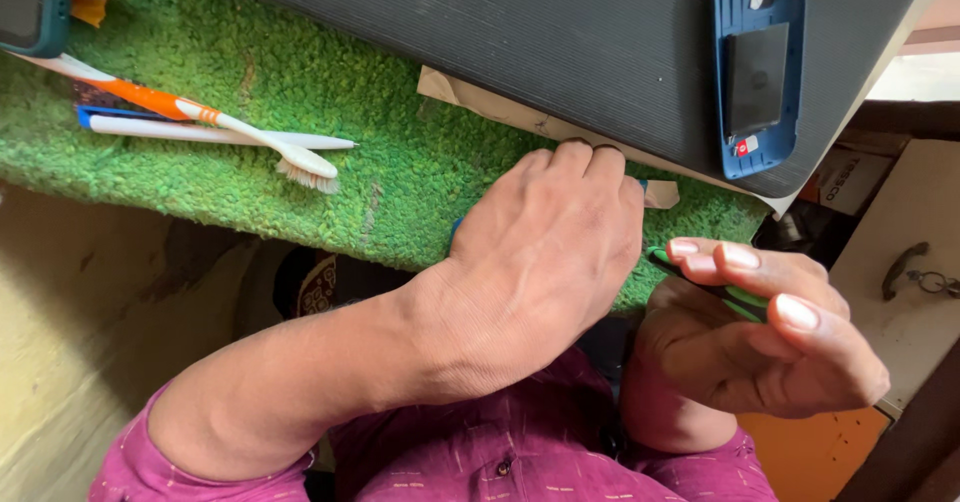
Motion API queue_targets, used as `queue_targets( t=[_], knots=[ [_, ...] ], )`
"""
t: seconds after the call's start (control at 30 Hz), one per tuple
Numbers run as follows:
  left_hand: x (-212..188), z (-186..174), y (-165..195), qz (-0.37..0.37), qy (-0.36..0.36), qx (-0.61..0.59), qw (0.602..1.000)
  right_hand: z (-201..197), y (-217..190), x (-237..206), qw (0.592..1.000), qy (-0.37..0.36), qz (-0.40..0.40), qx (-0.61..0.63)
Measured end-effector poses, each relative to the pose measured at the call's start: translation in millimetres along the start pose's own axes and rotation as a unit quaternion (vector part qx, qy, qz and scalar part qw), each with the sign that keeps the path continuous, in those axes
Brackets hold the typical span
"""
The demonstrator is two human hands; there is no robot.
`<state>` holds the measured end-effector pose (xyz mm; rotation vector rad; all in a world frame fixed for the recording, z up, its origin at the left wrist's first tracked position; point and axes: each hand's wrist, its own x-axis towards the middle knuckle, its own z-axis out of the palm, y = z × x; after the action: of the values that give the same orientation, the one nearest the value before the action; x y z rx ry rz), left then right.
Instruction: The person repairs a small blue feature phone at a workbench. They unscrew the back cover with a screwdriver, open the phone, handle the battery and internal components, apply something from a small tube, then reattach the cover and press the phone together by hand.
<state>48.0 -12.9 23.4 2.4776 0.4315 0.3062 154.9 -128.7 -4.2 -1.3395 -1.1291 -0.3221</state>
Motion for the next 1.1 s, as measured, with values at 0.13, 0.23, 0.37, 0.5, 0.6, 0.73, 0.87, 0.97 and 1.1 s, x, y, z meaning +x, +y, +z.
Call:
queue_targets(
  t=[0.13, 0.23, 0.37, 0.5, 0.6, 0.73, 0.87, 0.97, 1.1],
  knots=[
    [3.1, 0.7, -0.1, -0.011, -0.014, -0.002, 1.0, -1.3, -2.6, 0.5, 0.999, -0.02, 0.003, -0.038],
    [2.0, -3.4, -0.6, -0.001, -0.019, 0.003, 1.0, -6.4, -6.5, 3.4, 0.993, -0.037, -0.027, -0.112],
    [1.4, -6.9, -0.7, 0.001, -0.017, -0.003, 1.0, -16.9, -7.1, 9.7, 0.976, -0.108, -0.043, -0.187],
    [0.1, -8.2, -1.1, 0.011, -0.012, 0.005, 1.0, -21.2, 1.0, 9.7, 0.987, -0.098, -0.077, -0.103],
    [1.1, -7.7, -0.6, 0.002, -0.013, -0.001, 1.0, -21.1, 4.9, 5.8, 0.992, -0.091, -0.057, -0.068],
    [0.7, -8.0, -0.4, 0.011, -0.019, 0.011, 1.0, -20.2, 1.2, -0.9, 0.994, -0.104, -0.003, -0.035],
    [2.2, -7.9, -1.8, 0.009, -0.01, 0.013, 1.0, -19.9, -4.4, -3.9, 0.994, -0.096, 0.056, -0.008],
    [-0.4, -9.9, -1.6, 0.018, -0.001, 0.005, 1.0, -20.9, -1.1, 0.2, 0.994, -0.097, 0.011, -0.047],
    [-1.8, -9.5, -1.2, 0.023, -0.006, 0.028, 0.999, -20.8, 10.8, 6.3, 0.992, -0.093, -0.06, -0.066]
  ],
)
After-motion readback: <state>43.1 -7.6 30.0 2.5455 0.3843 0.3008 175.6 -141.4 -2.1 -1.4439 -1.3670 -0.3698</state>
